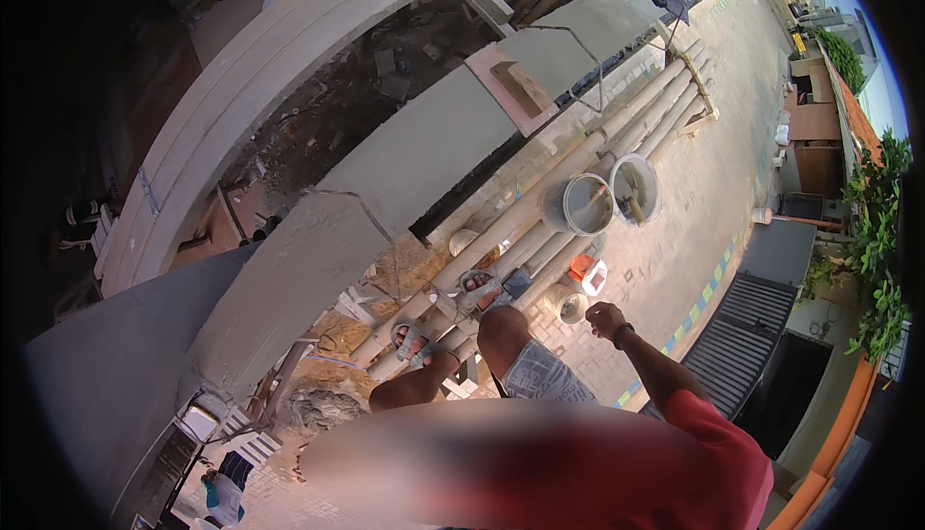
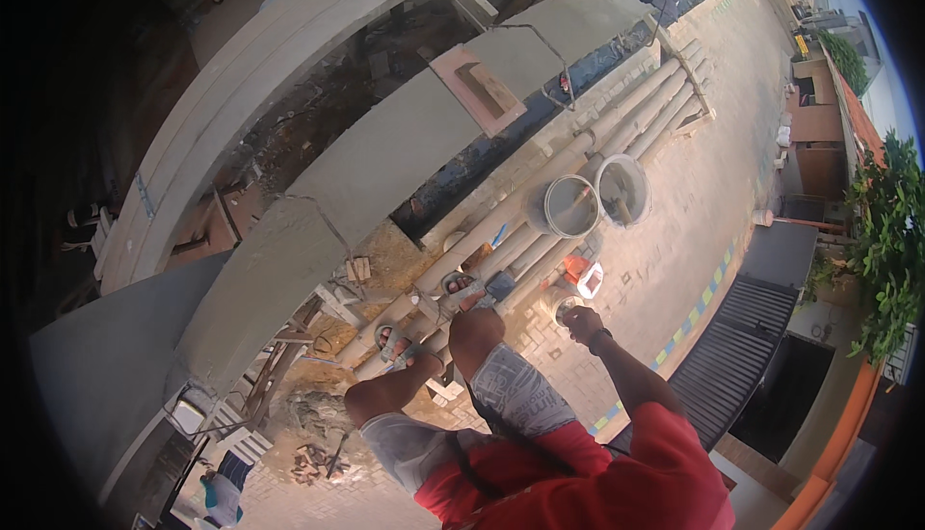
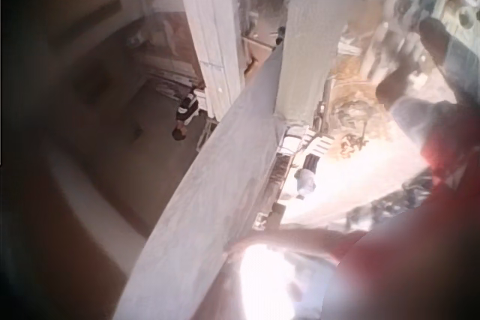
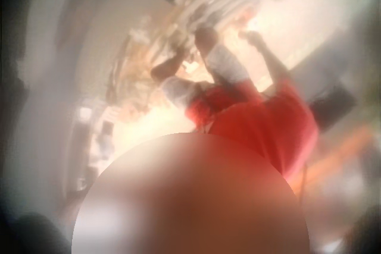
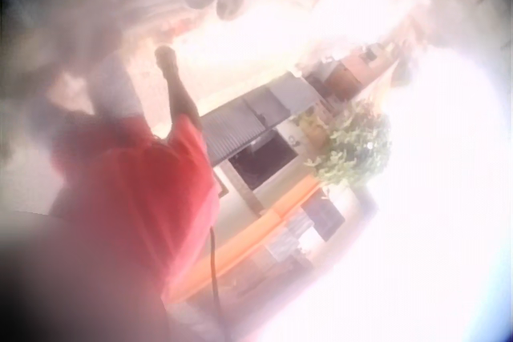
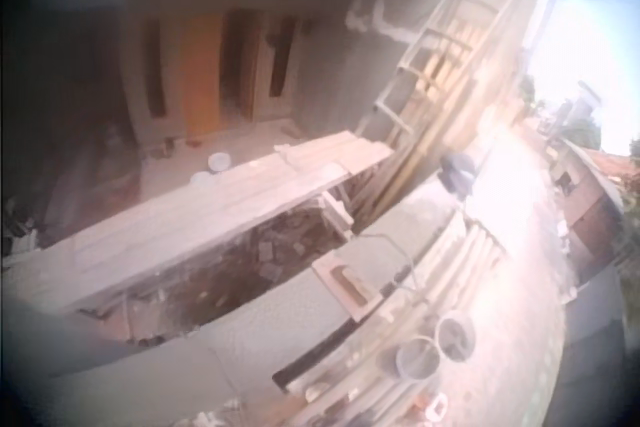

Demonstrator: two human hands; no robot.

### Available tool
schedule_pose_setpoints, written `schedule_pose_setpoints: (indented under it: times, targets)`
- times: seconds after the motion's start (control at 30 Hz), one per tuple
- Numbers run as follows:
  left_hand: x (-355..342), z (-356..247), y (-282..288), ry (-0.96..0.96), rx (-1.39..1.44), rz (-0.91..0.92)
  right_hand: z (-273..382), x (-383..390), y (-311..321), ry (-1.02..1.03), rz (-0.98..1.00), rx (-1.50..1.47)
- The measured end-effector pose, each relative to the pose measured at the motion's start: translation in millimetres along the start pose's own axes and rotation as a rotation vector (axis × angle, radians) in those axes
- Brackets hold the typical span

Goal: The person applies plaster to a concrete wall using a trowel and a bucket of plaster mix. They scoop plaster from the bucket and spread it evenly across the wall surface, smoothing it with the trowel.

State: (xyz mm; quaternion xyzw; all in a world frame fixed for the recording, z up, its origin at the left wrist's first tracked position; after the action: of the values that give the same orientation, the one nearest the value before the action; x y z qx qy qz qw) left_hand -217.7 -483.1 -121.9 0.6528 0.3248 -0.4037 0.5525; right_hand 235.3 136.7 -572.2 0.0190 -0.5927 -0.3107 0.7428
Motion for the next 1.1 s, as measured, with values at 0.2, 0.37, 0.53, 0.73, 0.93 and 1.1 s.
schedule_pose_setpoints:
  times: [0.2,0.37,0.53,0.73,0.93,1.1]
  targets:
    - [170,-157,-47,-0.068,0.606,0.741,-41,-103,69,-0.035,-0.282,-0.214]
    - [289,-236,-81,-0.322,0.814,1.305,-76,-198,112,-0.117,-0.409,-0.630]
    - [376,-283,-108,-0.837,0.839,1.508,-92,-288,141,0.004,-0.505,-1.178]
    - [401,-319,-133,-1.011,0.784,1.528,-58,-370,134,0.320,-0.390,-1.572]
    - [418,-348,-136,-0.989,0.909,1.543,-35,-385,162,0.601,-0.355,-1.804]
    - [441,-343,-145,-1.026,0.911,1.557,-44,-393,171,0.512,-0.706,-1.932]
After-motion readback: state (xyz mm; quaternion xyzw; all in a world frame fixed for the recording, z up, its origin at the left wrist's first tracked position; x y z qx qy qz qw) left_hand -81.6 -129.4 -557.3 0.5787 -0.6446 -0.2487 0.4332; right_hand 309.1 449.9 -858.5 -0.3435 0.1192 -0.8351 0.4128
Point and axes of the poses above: each hand's wrist, its own x-axis away from the middle knuckle, its own y-axis out of the back of the hand, z = x × y, the point moved 7 cm from there along -x, towards the middle knuckle, and after that the axes turned 15 degrees about -x, right-handed, at the moved point
